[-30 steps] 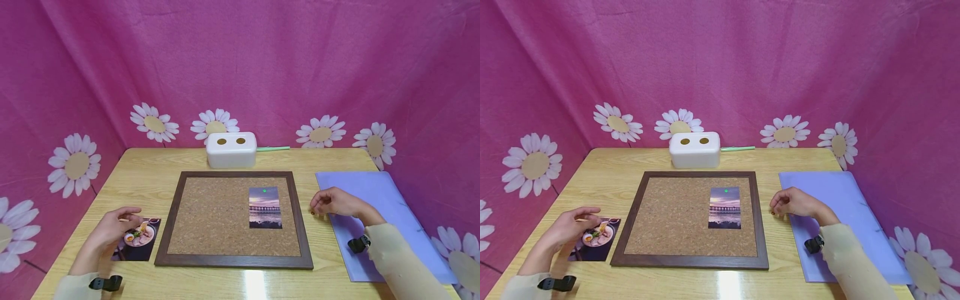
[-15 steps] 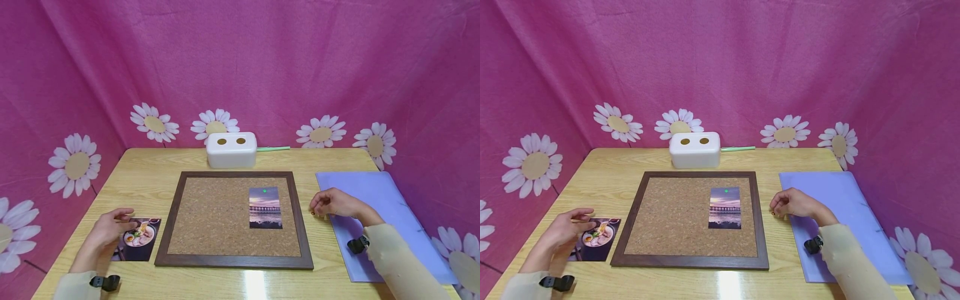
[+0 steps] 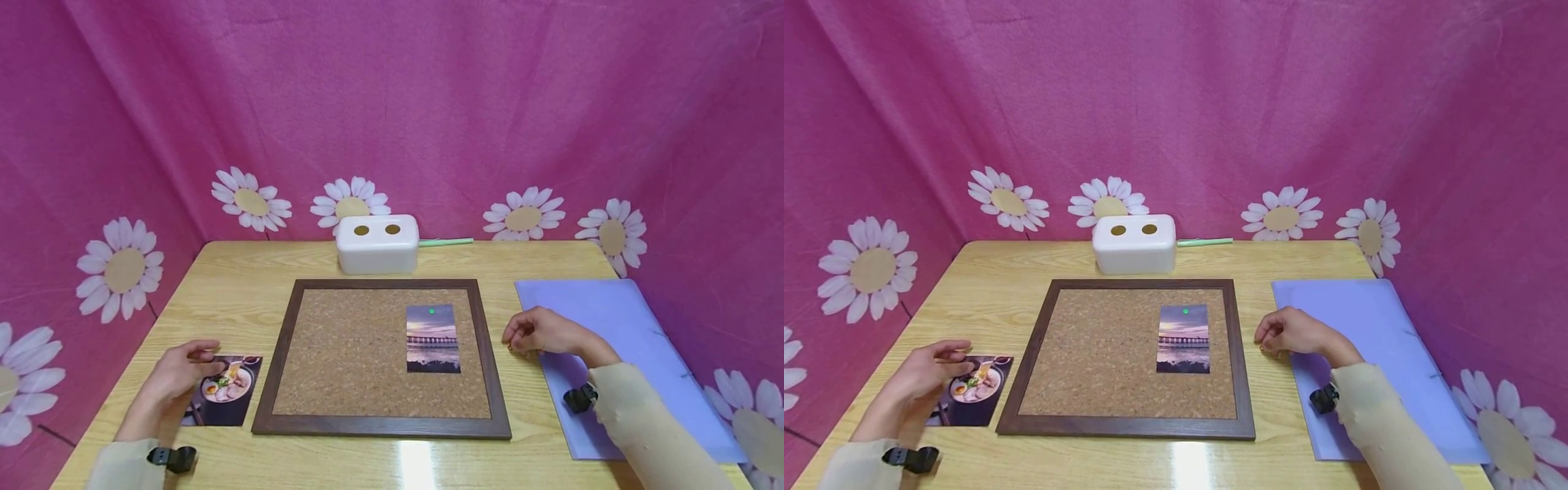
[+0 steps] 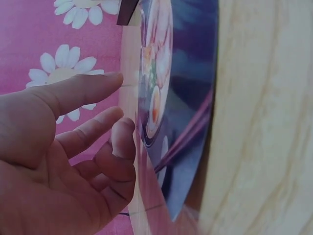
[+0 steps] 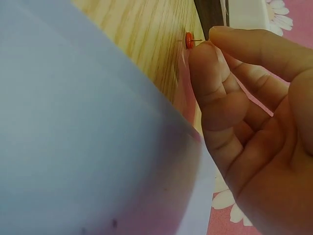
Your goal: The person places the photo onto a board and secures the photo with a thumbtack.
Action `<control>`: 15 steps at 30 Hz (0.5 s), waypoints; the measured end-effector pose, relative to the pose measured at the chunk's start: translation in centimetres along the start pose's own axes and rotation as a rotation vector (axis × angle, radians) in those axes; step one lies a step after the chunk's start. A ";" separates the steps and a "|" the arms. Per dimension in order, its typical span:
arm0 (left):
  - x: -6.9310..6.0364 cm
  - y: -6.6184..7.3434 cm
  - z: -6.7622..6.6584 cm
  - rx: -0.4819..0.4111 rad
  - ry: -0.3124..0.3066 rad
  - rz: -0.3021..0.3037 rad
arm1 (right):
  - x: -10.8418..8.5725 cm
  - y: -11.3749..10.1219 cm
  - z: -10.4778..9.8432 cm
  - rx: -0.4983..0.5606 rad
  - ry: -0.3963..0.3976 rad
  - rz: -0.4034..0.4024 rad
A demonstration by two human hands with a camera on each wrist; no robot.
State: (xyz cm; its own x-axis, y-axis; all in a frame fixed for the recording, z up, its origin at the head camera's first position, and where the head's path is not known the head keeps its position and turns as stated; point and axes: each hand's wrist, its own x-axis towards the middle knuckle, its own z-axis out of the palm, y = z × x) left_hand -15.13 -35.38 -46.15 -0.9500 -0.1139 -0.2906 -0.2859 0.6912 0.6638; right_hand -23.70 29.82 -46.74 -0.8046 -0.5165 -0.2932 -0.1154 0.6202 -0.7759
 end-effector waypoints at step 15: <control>-0.2 0.1 -0.3 0.075 0.027 -0.036 | -0.1 -0.2 -0.1 0.012 0.003 0.001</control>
State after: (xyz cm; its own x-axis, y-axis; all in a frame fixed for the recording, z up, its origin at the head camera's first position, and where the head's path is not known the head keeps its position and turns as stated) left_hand -15.05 -35.52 -45.78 -0.9427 -0.1580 -0.2937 -0.3104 0.7379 0.5993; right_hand -23.67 29.79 -46.52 -0.8065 -0.5137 -0.2926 -0.1071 0.6136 -0.7823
